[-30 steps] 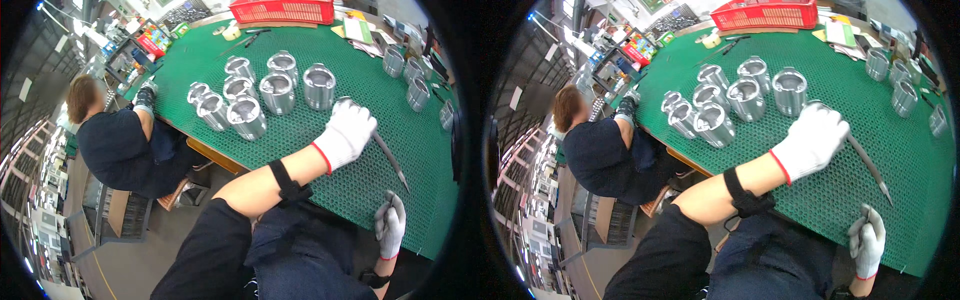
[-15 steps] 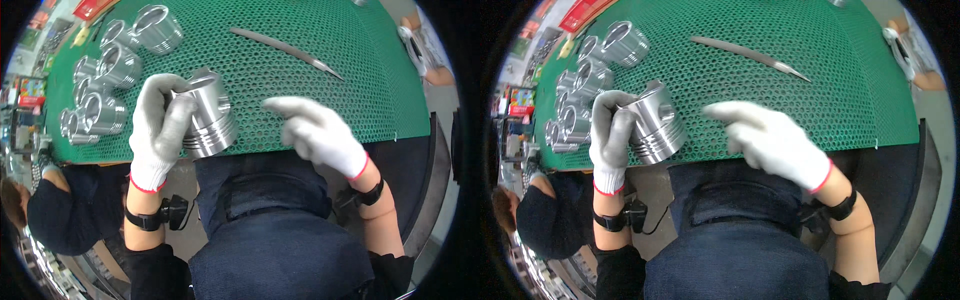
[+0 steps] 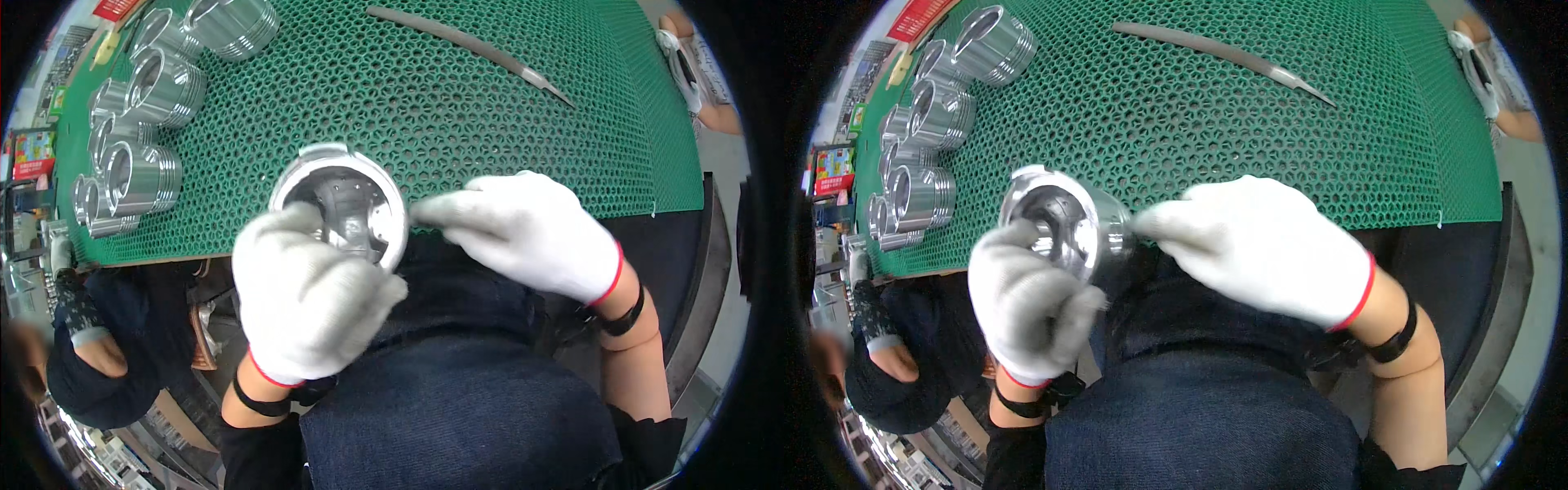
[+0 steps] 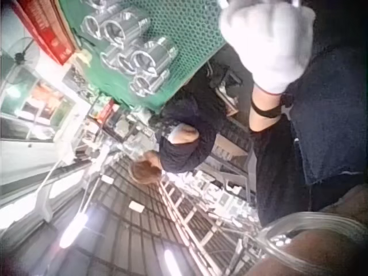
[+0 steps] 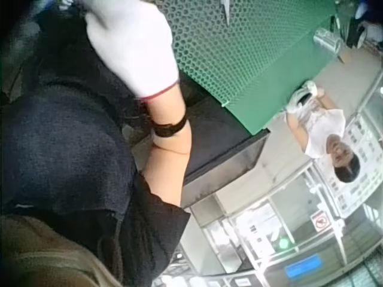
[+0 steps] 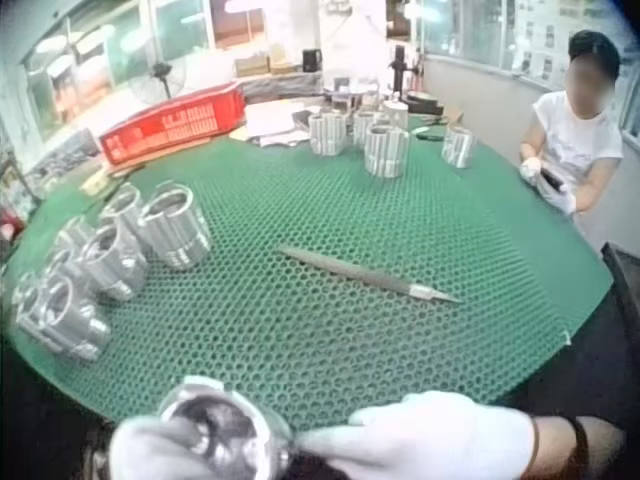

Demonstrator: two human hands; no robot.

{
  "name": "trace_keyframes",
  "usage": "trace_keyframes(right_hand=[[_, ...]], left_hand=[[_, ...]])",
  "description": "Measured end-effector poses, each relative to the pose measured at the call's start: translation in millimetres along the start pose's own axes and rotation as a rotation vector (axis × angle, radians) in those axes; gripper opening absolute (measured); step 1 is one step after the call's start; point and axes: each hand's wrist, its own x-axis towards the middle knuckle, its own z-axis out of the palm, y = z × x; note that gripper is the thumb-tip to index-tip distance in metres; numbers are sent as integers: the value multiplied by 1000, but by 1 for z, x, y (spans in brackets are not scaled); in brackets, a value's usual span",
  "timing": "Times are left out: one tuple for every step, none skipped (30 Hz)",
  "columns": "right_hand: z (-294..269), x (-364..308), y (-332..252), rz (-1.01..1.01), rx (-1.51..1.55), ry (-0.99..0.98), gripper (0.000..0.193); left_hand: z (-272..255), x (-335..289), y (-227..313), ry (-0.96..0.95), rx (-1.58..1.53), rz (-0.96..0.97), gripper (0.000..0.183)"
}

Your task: The person is using a metal file to deburr and smooth the edges of aluminum pistons on a workbench.

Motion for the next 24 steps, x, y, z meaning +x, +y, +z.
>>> trace_keyframes(right_hand=[[-5,0,2,4,275,-28,33],[-8,-3,6,250,530,-134,35],[-12,-6,9,606,710,-200,37],[-10,-10,12,617,768,-93,36],[-9,-14,14,589,828,-49,36],[-5,-18,17,537,899,-5,37],[-2,-21,19,590,874,1,37],[0,-24,20,583,879,7,37],[1,-26,21,492,910,26,37],[0,-27,20,549,876,-10,37],[-2,-28,18,524,871,-28,37],[-6,-27,16,461,881,-23,37],[-12,-27,12,479,930,17,38],[-19,-25,9,491,987,78,38],[-22,-22,5,525,999,196,39],[-25,-19,2,427,1060,315,40],[-25,-13,3,295,922,335,38],[-27,-12,4,251,784,345,36],[-18,0,14,-57,390,490,34],[-16,1,18,-117,15,407,35],[-9,3,26,-114,-278,376,37],[-6,0,30,-111,-487,315,36],[0,0,36,-142,-524,346,36],[4,0,37,-173,-544,385,36]], left_hand=[[-1,-1,1,-67,14,-22,35],[-3,-2,2,-72,24,73,37],[-5,-3,-1,-82,-15,82,41],[-8,-4,-3,-37,13,58,41],[-11,-6,-6,3,75,3,41],[-15,-6,-8,85,132,-48,42],[-15,-6,-8,121,99,-142,46],[-18,-6,-7,118,74,-190,42],[-17,-5,-4,27,182,-103,40],[-18,-5,-2,-23,277,-23,38],[-16,-3,2,-84,188,111,37],[-16,-1,2,-48,111,118,37],[-15,2,3,22,56,24,39],[-15,4,-1,70,93,-28,38],[-15,7,-5,59,227,-54,36],[-17,10,-13,-30,276,-30,35],[-17,12,-21,-103,251,7,33],[-17,14,-29,-173,226,45,32],[-15,14,-35,-167,210,-9,27],[-15,17,-40,-195,217,-46,25],[-11,18,-42,-130,215,7,26],[-9,20,-42,-184,246,-39,26],[-5,22,-37,-137,222,9,27],[-3,24,-32,-160,228,8,27]])
